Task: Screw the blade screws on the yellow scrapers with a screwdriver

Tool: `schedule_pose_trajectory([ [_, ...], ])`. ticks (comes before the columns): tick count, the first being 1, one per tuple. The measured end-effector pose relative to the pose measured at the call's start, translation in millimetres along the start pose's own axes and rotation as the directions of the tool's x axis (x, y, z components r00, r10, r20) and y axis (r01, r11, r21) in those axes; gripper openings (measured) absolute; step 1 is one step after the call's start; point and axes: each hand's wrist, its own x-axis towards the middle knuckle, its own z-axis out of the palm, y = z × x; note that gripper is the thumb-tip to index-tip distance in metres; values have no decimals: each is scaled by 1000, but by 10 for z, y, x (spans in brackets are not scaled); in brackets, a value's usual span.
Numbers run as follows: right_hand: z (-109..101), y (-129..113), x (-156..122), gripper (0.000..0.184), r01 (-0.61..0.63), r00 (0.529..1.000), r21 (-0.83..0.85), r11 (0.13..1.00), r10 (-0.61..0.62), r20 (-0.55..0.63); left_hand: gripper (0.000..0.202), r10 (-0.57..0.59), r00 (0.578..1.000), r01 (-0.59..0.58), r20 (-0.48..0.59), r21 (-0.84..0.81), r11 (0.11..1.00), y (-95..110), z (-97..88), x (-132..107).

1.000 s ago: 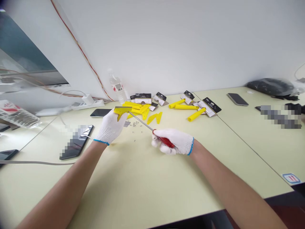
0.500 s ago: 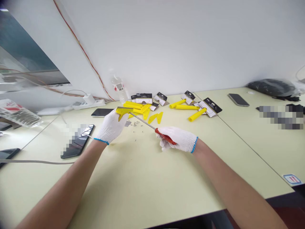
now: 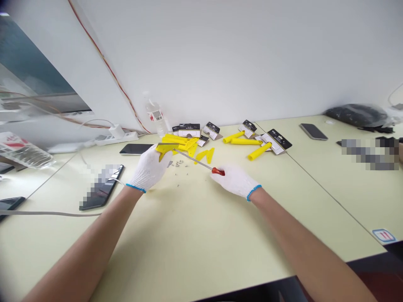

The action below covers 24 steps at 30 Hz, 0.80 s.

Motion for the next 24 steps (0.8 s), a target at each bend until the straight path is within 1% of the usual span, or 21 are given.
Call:
schedule_pose_trajectory([
  [5, 77, -39, 13, 36, -5, 983, -91, 996, -12, -181, 21, -45, 999, 45, 3, -11, 999, -26, 29, 0],
  [7, 100, -63, 0, 36, -20, 977, -100, 995, -2, -214, 21, -47, 999, 47, 12, -7, 999, -41, 46, -1],
  [8, 101, -70, -8, 38, -36, 980, -94, 995, 16, -200, 21, -47, 999, 47, 15, -6, 999, -46, 53, -1],
  [9, 96, -72, -16, 39, -40, 986, -74, 996, 28, -164, 21, -48, 999, 48, 20, -4, 999, -50, 58, 0],
  [11, 68, -69, -33, 44, -13, 998, 4, 1000, 13, -56, 20, -53, 998, 53, 23, 2, 999, -55, 60, 4],
  [13, 28, -65, -52, 46, 15, 998, 106, 994, -22, 66, 18, -64, 998, 64, 23, 7, 998, -58, 51, 10],
  [14, 8, -67, -61, 44, 14, 993, 166, 986, -33, 115, 17, -73, 997, 73, 22, 4, 997, -60, 45, 12],
  [16, -21, -77, -79, 37, -48, 980, 278, 960, -9, 201, 16, -98, 995, 98, 25, -7, 995, -64, 37, 15],
  [18, -30, -90, -90, 31, -107, 964, 351, 930, 10, 267, 17, -114, 993, 115, 34, -19, 993, -64, 38, 14],
  [19, -27, -94, -91, 31, -130, 958, 361, 923, 22, 287, 16, -115, 993, 116, 38, -22, 993, -63, 41, 13],
  [21, -11, -87, -79, 37, -156, 952, 375, 914, 37, 304, 15, -104, 994, 105, 43, -18, 994, -58, 48, 14],
  [22, -2, -76, -67, 42, -173, 949, 418, 892, 38, 312, 15, -100, 994, 101, 44, -16, 995, -56, 50, 16],
  [23, 6, -60, -51, 46, -205, 943, 489, 848, 37, 332, 15, -103, 994, 103, 47, -15, 995, -54, 49, 18],
  [24, 9, -41, -34, 47, -248, 931, 574, 780, 28, 364, 15, -113, 992, 114, 51, -15, 993, -52, 45, 22],
])
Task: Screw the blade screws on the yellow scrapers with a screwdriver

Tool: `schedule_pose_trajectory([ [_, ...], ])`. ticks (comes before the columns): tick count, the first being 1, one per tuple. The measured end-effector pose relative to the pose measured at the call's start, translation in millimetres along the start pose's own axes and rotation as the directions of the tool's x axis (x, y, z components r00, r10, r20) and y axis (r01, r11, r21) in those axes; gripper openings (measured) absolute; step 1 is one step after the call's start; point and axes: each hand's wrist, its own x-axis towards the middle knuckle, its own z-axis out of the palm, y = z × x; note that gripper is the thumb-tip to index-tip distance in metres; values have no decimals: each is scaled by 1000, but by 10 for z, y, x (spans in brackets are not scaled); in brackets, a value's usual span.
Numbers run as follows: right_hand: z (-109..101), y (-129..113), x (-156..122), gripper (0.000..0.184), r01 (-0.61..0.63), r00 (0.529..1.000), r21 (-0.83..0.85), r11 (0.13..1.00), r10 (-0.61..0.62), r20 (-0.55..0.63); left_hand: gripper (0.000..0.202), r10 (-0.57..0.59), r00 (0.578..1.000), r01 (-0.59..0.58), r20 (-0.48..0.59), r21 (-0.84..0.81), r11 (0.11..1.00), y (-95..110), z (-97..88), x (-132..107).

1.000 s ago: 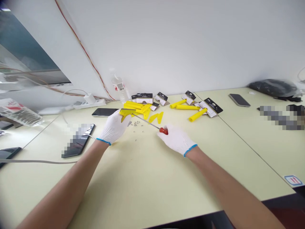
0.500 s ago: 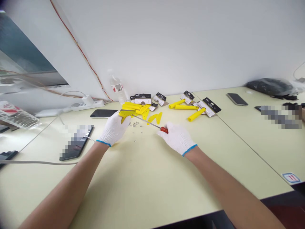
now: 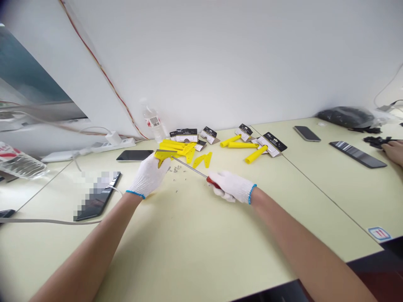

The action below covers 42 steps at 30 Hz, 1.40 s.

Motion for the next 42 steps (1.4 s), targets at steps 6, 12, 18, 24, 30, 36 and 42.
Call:
schedule_pose_trajectory([
  [6, -76, -33, -30, 36, -50, 972, 445, 894, -58, 226, 31, -119, 993, 119, -16, 6, 993, -12, -52, 9],
  [12, 70, -48, 2, 31, 100, 964, -284, 953, -164, -211, 32, -83, 997, 83, 1, 19, 996, -45, -19, 2],
  [18, 118, -31, 35, 37, 21, 876, -689, 725, -345, -336, 26, -75, 997, 74, 11, 31, 997, -39, 13, 0],
  [24, 22, -4, 20, 37, 191, 870, -604, 774, -418, -261, 28, -91, 996, 90, 9, 59, 994, -56, 52, -21],
  [30, 370, 114, 123, 32, 117, 745, -737, 665, -549, -378, 28, -53, 994, 36, 98, 171, 985, -15, 173, -52],
  [36, 1041, -70, -433, 66, -22, 899, -800, 600, -338, -278, 26, -71, 995, 54, 74, 212, 976, -49, 176, -19],
  [42, 1250, -46, -485, 32, -14, 966, -841, 541, -210, -151, 26, -46, 997, 30, 69, 215, 976, -54, 193, -5],
])
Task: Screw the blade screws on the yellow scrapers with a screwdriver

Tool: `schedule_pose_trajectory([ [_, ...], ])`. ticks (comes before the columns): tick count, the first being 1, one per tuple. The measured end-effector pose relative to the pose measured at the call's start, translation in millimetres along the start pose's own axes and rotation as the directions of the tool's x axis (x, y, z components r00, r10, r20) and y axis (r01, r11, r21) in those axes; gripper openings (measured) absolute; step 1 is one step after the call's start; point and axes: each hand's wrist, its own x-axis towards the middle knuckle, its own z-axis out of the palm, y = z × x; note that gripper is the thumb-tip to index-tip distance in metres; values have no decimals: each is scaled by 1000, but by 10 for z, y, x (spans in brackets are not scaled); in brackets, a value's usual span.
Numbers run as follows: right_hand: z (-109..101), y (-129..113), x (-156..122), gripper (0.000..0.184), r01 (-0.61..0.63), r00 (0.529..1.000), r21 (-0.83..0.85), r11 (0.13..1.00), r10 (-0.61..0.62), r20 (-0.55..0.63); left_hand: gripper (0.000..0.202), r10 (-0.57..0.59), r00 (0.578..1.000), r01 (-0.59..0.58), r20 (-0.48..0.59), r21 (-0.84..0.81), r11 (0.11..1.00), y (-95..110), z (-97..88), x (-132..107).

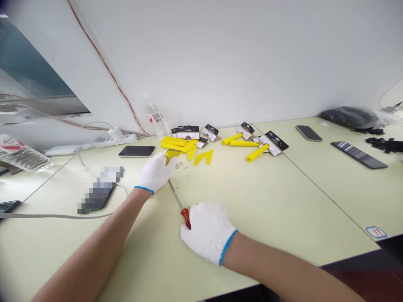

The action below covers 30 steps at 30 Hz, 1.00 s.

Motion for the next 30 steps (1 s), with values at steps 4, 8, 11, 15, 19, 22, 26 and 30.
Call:
schedule_pose_trajectory([
  [4, 28, 107, 123, 26, 52, 998, 35, 998, -50, -45, 27, -29, 1000, 29, 2, -23, 999, 0, -27, -4],
  [8, -20, 219, 184, 25, 36, 996, 141, 989, -23, -88, 28, -92, 993, 82, -69, -135, 987, -54, -108, 14],
  [11, -104, 324, 223, 26, -11, 999, 193, 981, 20, -48, 28, -132, 983, 107, -126, -184, 977, -98, -167, 29],
  [15, -298, 517, 277, 19, -40, 997, 251, 967, 56, -55, 27, -148, 978, 117, -146, -201, 972, -114, -227, 32],
  [19, -513, 747, 346, 15, -42, 999, 424, 905, 30, 34, 27, -182, 973, 146, -145, -232, 962, -117, -271, 24],
  [22, -554, 904, 410, 18, 61, 997, 293, 954, -42, -69, 28, -209, 963, 164, -168, -249, 954, -149, -300, 22],
  [26, -457, 1051, 481, 36, 96, 987, 167, 981, -72, -145, 29, -263, 939, 183, -223, -324, 928, -216, -344, 20],
  [30, -391, 1115, 506, 45, 127, 983, 154, 980, -104, -149, 34, -313, 924, 222, -221, -358, 907, -254, -369, 15],
])
